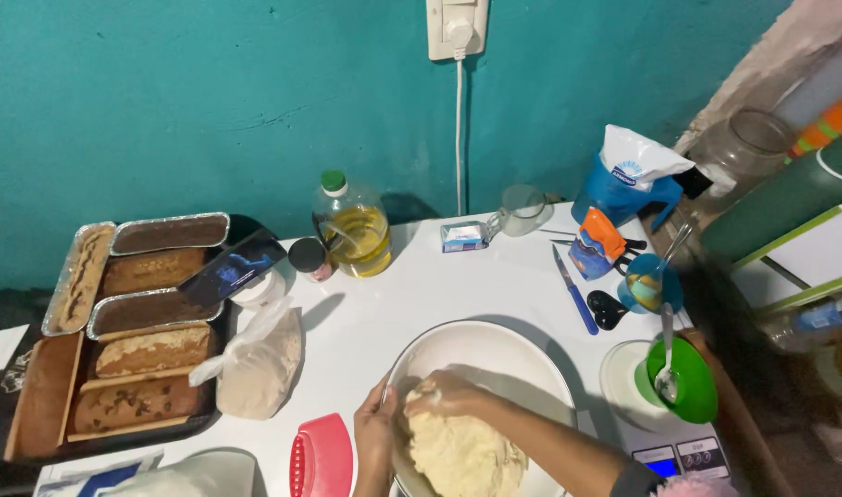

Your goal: Mixing ingredients in a bowl and kneading dough on a table.

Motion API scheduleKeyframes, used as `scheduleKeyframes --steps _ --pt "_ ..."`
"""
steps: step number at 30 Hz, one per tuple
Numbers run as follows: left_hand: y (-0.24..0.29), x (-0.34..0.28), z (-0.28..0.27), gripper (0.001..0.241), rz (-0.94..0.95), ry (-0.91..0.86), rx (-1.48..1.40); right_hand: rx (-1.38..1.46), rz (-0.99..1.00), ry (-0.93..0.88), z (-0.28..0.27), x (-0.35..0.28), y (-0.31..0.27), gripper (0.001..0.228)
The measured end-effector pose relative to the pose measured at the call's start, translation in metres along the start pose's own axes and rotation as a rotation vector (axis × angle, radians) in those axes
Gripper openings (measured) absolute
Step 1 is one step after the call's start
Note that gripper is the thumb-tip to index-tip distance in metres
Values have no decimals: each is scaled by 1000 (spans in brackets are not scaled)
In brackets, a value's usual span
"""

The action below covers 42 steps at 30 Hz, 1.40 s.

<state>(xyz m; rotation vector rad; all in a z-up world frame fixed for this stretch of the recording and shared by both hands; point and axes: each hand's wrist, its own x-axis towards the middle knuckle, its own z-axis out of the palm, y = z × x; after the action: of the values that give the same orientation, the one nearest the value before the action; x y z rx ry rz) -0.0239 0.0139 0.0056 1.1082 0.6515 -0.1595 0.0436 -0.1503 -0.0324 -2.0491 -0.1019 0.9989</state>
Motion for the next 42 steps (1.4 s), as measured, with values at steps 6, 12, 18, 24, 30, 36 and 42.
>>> scheduleKeyframes --steps 6,12,18,24,30,36,42 --pt "-15 8 -9 36 17 18 -28 -391 -537 -250 -4 -120 -26 39" --pt "10 -25 10 37 -53 97 14 -830 73 -17 -4 -165 13 38" --pt "4 -20 29 37 87 -14 19 -928 55 110 -13 -121 11 54" --pt "-19 -9 14 37 102 113 -46 -1041 -39 161 1 -71 -4 68" --pt "-28 -26 9 35 228 120 -26 -595 -30 149 -1 -86 -11 62" --pt "-53 -24 -1 37 270 168 -80 -255 -429 223 -18 -154 33 61" --pt "-42 -28 3 36 122 195 -87 -174 208 514 -54 -103 51 59"
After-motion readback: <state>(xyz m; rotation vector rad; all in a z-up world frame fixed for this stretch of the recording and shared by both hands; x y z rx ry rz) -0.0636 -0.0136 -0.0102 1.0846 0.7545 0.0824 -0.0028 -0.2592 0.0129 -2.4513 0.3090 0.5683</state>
